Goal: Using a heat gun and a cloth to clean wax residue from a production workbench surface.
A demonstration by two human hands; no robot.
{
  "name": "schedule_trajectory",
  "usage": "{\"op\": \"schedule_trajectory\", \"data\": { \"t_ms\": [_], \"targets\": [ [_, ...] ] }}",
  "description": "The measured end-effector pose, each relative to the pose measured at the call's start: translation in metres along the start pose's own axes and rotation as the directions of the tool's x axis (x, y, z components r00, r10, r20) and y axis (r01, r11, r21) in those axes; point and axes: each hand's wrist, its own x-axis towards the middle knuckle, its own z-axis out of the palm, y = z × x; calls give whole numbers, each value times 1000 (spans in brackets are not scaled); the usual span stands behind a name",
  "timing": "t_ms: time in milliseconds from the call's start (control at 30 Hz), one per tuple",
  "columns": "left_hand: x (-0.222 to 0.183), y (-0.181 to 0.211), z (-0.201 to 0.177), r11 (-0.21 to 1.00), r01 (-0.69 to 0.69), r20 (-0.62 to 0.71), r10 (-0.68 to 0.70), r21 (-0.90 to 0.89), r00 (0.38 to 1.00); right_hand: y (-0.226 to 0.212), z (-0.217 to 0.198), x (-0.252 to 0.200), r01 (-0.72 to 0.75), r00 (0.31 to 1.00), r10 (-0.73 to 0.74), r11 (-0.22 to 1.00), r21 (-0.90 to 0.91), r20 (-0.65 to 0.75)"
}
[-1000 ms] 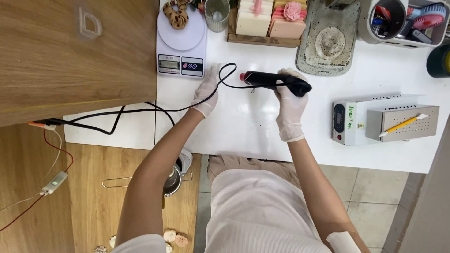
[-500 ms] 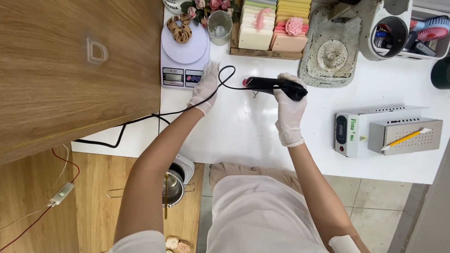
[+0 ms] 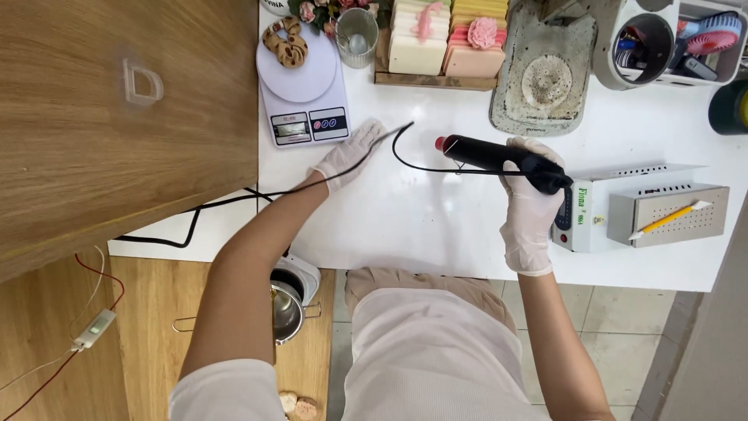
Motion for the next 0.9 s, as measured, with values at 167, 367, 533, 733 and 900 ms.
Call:
{"op": "schedule_trajectory", "data": {
  "t_ms": [167,367,533,733,900],
  "targets": [
    [-16,-18,-24,790,192,196,-93,-583,976,-4,2,-4,-37,999,37,999,31,-10],
    [-17,-10,-17,972,-3,87,-17,235,996,3,-4,-6,-35,999,35,999,-21,6],
    [14,6,-7,943,225,97,-255,244,962,3,-3,-7,-12,1000,12,1000,20,12],
    [76,39,30,315,-146,212,-187,938,959,0,-7,-12,-69,997,69,997,19,-18],
    [30,33,-112,-963,39,403,148,265,903,-5,-14,-16,4,1000,-4,999,51,-1]
  ]
}}
